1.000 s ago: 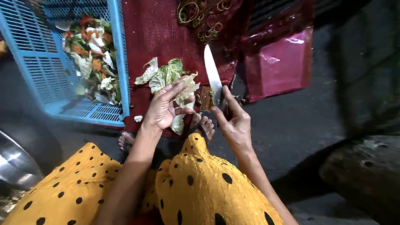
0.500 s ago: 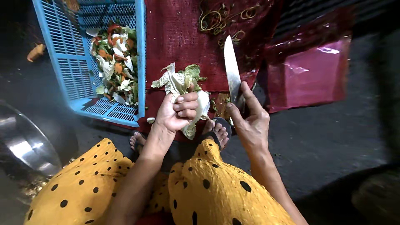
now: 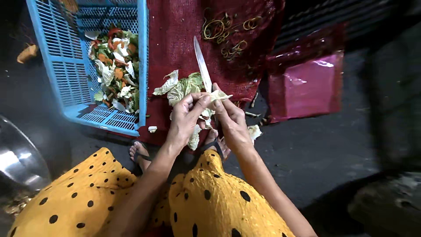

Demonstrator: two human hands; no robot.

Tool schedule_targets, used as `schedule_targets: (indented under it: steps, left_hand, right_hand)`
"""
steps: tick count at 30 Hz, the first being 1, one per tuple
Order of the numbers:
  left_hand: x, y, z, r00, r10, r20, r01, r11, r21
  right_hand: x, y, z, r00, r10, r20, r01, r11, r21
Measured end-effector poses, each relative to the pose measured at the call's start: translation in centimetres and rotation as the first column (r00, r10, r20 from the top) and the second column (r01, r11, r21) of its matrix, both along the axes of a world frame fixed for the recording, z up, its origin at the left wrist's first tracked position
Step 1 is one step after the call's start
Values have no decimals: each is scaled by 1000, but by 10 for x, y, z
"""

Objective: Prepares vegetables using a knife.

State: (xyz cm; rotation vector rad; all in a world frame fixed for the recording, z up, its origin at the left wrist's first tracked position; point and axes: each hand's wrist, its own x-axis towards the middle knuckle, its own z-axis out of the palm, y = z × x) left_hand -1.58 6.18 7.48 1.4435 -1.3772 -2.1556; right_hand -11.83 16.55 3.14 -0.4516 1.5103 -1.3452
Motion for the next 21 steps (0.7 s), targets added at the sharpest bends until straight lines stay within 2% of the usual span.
schedule_targets:
  steps: [3,5,8,12,15,18,21]
  left_hand:
    - [6,-3,0,996,83,-46,-79,995,68]
    - [11,-6,-1,994,80,-68,-78,996,39]
    - [18,-7,1,1000,11,22,-7,986,-164]
    - [27,-9,2,983,-82,162,155,846,-510]
    - [33,-17,6,968,-142,207,239,778,-582]
    - [40,-25,9,961,-138,240,267,696,-667]
    - [48,-35,14,963,-94,253,245,698,-673]
  right_hand:
    - [2,-11,-2,1000,5,-25,-5,1000,-17]
    - [5,-15,-5,999,-13,-30,13,1000,-5]
    - [8,-20,-7,999,-23,-25,23,1000,-11]
    - [12,-26,-4,995,56,-80,-61,996,-59]
    - [18,-32,-1,992,100,-81,-105,992,-66]
    - [24,-41,1,982,115,-147,-124,991,-54]
    - [31,-61,9,972,135,-192,-148,987,-56]
